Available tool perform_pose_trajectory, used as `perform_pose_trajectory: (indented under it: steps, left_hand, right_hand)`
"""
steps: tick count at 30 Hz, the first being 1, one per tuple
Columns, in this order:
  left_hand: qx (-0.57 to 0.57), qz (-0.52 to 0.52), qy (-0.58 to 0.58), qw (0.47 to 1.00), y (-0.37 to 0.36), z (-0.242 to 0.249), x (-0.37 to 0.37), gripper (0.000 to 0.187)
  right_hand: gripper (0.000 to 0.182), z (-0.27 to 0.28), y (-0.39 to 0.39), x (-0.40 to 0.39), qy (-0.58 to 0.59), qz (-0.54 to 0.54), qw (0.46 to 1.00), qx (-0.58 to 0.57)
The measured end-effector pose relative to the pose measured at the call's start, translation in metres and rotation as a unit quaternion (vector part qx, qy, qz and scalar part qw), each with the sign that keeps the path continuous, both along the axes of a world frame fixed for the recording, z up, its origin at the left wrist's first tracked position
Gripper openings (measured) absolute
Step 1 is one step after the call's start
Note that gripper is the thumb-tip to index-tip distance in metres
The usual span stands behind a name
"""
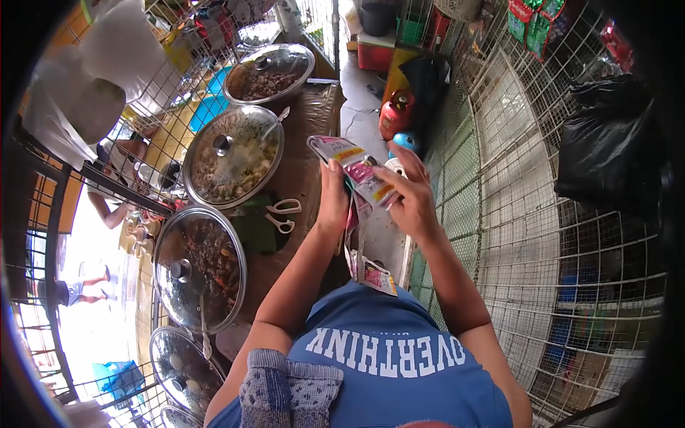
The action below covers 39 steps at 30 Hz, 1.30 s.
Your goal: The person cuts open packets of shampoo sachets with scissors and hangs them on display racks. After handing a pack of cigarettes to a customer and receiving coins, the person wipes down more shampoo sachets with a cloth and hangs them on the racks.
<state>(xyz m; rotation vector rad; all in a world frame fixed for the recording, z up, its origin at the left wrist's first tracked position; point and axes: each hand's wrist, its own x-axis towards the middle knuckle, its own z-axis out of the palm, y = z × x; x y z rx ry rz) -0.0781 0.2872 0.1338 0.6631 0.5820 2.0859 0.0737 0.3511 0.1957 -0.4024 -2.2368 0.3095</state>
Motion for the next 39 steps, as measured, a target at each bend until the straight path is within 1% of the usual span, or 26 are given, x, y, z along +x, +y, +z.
perform_pose_trajectory:
  steps: [3,5,7,9,10,11,13,16,17,18,19,20,21,22,23,25,26,27,29,31,33,34,35,37,38,39]
  left_hand:
    - [0.001,-0.012,0.067,0.998,-0.012,0.023,0.005,0.053]
    - [-0.138,-0.071,0.131,0.979,-0.019,0.031,-0.002,0.061]
    - [-0.096,-0.058,0.135,0.984,-0.013,0.025,-0.005,0.067]
    - [-0.07,-0.096,0.134,0.984,-0.016,0.022,-0.015,0.073]
    - [-0.092,-0.095,0.121,0.984,-0.018,0.024,-0.014,0.073]
    - [-0.09,-0.094,0.118,0.984,-0.018,0.02,-0.016,0.073]
    - [-0.103,-0.104,0.09,0.985,-0.018,0.025,-0.012,0.064]
    - [-0.099,-0.086,0.098,0.987,-0.015,0.037,-0.005,0.068]
    - [-0.108,-0.083,0.116,0.984,-0.014,0.038,-0.005,0.07]
    - [-0.165,-0.078,0.118,0.976,-0.012,0.03,-0.009,0.072]
    - [-0.165,-0.077,0.116,0.976,-0.01,0.032,-0.009,0.072]
    - [-0.164,-0.017,0.116,0.979,-0.005,0.034,-0.006,0.071]
    - [-0.144,0.008,0.054,0.988,0.0,0.038,-0.003,0.065]
    - [-0.12,0.035,-0.006,0.992,0.005,0.041,0.0,0.061]
    - [-0.092,0.063,-0.062,0.992,0.01,0.044,0.003,0.058]
    - [-0.081,0.078,0.028,0.993,0.014,0.034,0.004,0.06]
    - [-0.077,0.083,0.047,0.992,0.015,0.035,0.008,0.061]
    - [-0.077,0.077,0.047,0.993,0.017,0.031,0.009,0.061]
    - [-0.087,0.101,0.082,0.988,0.016,0.02,0.004,0.063]
    - [-0.131,0.11,0.123,0.978,0.011,0.023,0.003,0.063]
    - [-0.143,0.125,-0.032,0.981,0.012,0.022,0.006,0.044]
    - [-0.11,0.006,-0.116,0.987,0.01,0.014,-0.002,0.023]
    - [-0.154,-0.059,-0.231,0.959,0.008,0.006,-0.001,0.019]
    - [-0.169,-0.087,-0.267,0.945,0.0,-0.011,0.004,0.027]
    - [-0.173,-0.096,-0.28,0.939,-0.002,-0.018,0.007,0.03]
    - [-0.189,-0.132,-0.273,0.934,-0.007,-0.002,0.015,0.034]
  right_hand:
    - [0.044,0.019,0.024,-0.007,0.007,0.078,0.996,-0.049]
    - [0.039,0.043,0.032,-0.007,0.013,0.077,0.996,-0.038]
    - [0.03,0.059,0.047,-0.003,0.0,0.085,0.996,-0.018]
    - [0.024,0.073,0.056,0.004,0.052,0.026,0.992,-0.11]
    - [0.017,0.075,0.067,0.009,0.06,-0.014,0.979,-0.197]
    - [0.015,0.077,0.076,0.012,0.118,0.029,0.96,-0.253]
    - [0.019,0.09,0.08,0.018,0.059,-0.008,0.965,-0.256]
    - [0.03,0.082,0.085,0.007,0.079,-0.045,0.966,-0.244]
    - [0.041,0.076,0.082,0.003,0.056,-0.142,0.986,-0.072]
    - [0.044,0.071,0.078,0.001,0.07,-0.161,0.984,-0.041]
    - [0.047,0.066,0.073,0.0,0.085,-0.18,0.98,-0.009]
    - [0.041,0.057,0.065,0.0,0.106,-0.143,0.984,-0.03]
    - [0.035,0.045,0.055,0.002,0.127,-0.106,0.985,-0.052]
    - [0.029,0.028,0.045,0.005,0.101,-0.023,0.972,-0.213]
    - [0.023,0.015,0.036,0.006,0.072,0.059,0.926,-0.367]
    - [0.017,0.016,0.01,-0.001,0.048,0.107,0.824,-0.554]
    - [0.016,0.014,0.006,-0.002,0.051,0.084,0.782,-0.615]
    - [0.016,0.011,0.005,-0.003,0.054,0.079,0.783,-0.615]
    - [0.015,0.007,0.008,-0.005,0.153,0.088,0.762,-0.622]
    - [0.016,0.004,0.017,0.002,0.122,0.074,0.771,-0.621]
    - [0.014,-0.004,0.025,0.005,0.084,0.061,0.791,-0.602]
    - [0.012,-0.005,0.026,0.006,0.077,0.046,0.811,-0.578]
    - [0.012,-0.01,0.028,0.006,0.076,0.044,0.81,-0.579]
    - [0.01,-0.018,0.032,0.003,0.08,0.021,0.908,-0.41]
    - [0.01,-0.022,0.032,0.003,0.085,0.025,0.924,-0.372]
    - [0.01,-0.019,0.029,0.0,0.083,0.023,0.923,-0.375]
